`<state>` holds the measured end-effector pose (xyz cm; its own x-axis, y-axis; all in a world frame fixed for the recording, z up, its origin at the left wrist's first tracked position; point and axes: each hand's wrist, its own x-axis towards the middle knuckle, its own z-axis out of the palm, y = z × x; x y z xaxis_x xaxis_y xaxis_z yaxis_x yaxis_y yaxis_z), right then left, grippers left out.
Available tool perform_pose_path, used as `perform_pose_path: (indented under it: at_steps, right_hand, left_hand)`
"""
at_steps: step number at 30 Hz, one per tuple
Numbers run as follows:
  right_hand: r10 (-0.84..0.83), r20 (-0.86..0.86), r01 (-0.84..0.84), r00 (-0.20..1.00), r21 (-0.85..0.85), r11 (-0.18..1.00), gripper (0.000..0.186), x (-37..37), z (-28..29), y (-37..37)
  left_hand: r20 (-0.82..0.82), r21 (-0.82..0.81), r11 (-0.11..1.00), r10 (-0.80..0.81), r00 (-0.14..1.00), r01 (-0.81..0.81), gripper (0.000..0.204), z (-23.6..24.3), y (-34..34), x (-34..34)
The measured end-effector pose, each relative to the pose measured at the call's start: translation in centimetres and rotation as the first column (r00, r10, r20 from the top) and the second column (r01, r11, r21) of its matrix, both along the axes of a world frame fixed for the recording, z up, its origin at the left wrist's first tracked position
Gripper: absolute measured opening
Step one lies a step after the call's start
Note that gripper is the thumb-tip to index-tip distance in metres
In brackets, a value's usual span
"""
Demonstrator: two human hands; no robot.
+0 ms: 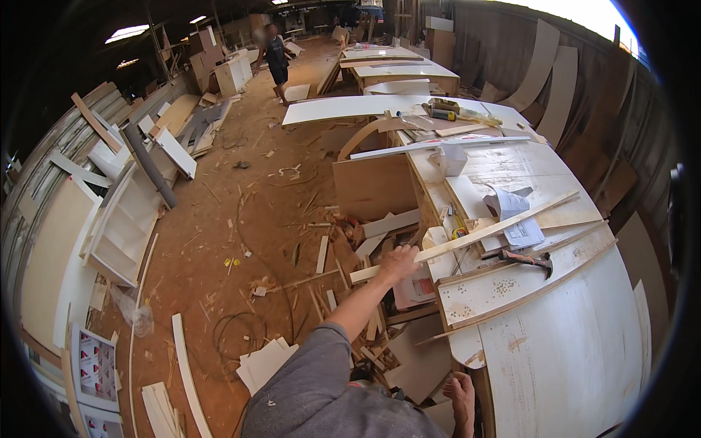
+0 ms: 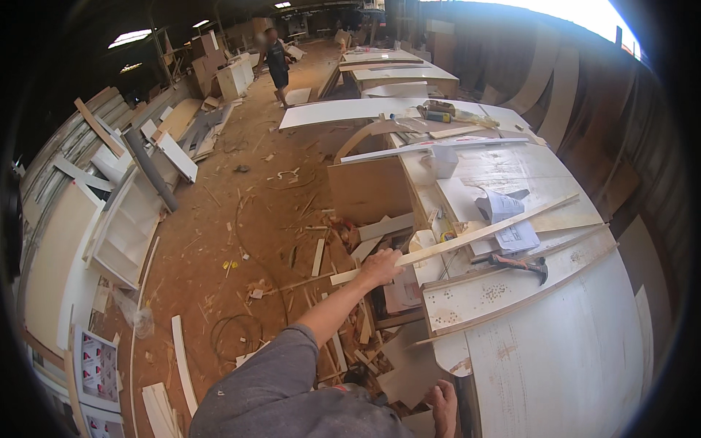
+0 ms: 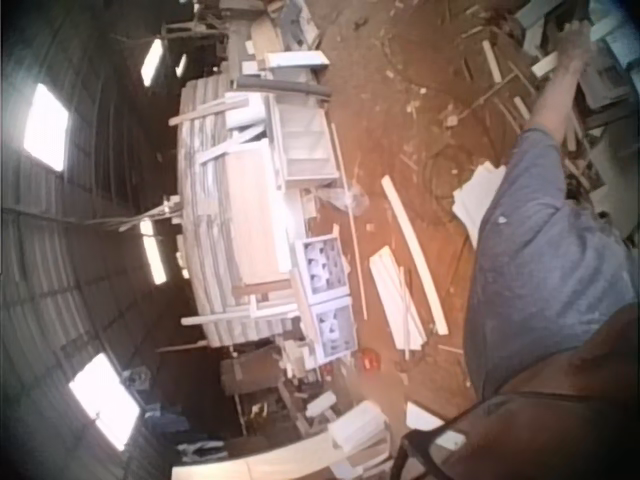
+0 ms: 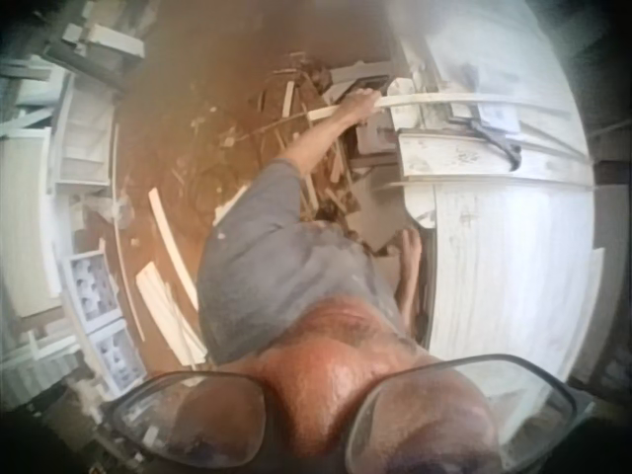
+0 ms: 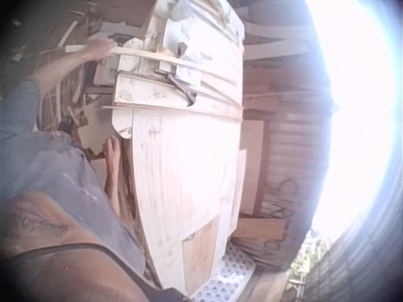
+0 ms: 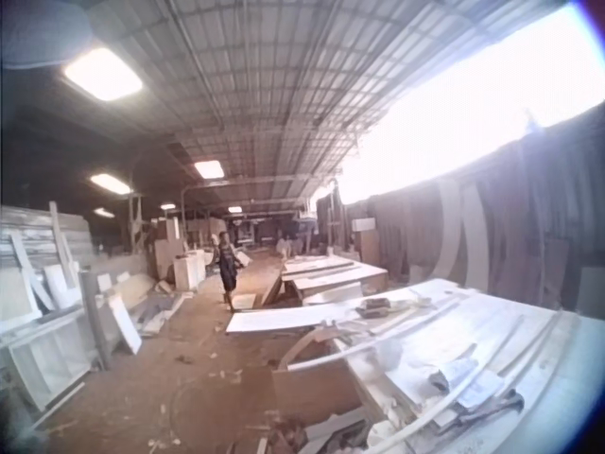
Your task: The person places plywood sheets and white boards onto a large curved wooden structure, hammering a thin wooden strip into place to secure one of the boards.
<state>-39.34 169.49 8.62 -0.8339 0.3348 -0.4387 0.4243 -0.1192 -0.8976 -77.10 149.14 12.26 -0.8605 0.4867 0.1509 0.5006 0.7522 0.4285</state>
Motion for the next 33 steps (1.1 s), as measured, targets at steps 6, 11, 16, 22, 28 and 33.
perform_pose_path:
  at_steps: [6,11,16,22,28,33]
  right_hand:
    - [-0.179,-0.062,0.184,0.982,0.099,0.978,0.049,-11.6,1.0,-0.7]
    - [-0.339,0.060,0.316,0.939,0.243,0.917,0.060,-16.1,0.8,1.5]
    - [-0.290,-0.082,0.281,0.953,0.588,0.758,0.079,-18.2,-2.8,2.0]
    - [-0.321,-0.156,0.354,0.934,0.508,0.785,0.065,-15.7,-0.1,1.9]
    - [-0.530,-0.092,0.533,0.843,0.278,0.799,0.056,-12.9,0.0,1.0]
    - [-0.657,-0.269,0.710,0.704,0.259,0.655,0.055,-7.8,-2.9,2.2]
  left_hand:
    - [0.062,0.044,0.999,-0.021,0.998,0.018,0.039,0.2,1.0,-5.9]
    - [0.017,0.002,0.995,-0.099,0.995,0.099,0.037,-0.8,5.1,-10.4]
    - [0.022,-0.062,0.995,-0.075,0.997,0.077,0.043,-0.6,2.1,-12.2]
    - [-0.183,-0.023,0.982,-0.186,0.965,0.185,0.053,0.1,3.3,-10.0]
    - [-0.158,0.235,0.858,-0.429,0.889,0.456,0.043,1.6,7.3,-4.0]
    - [-0.172,0.211,0.758,-0.593,0.787,0.617,0.044,1.8,16.2,-2.9]
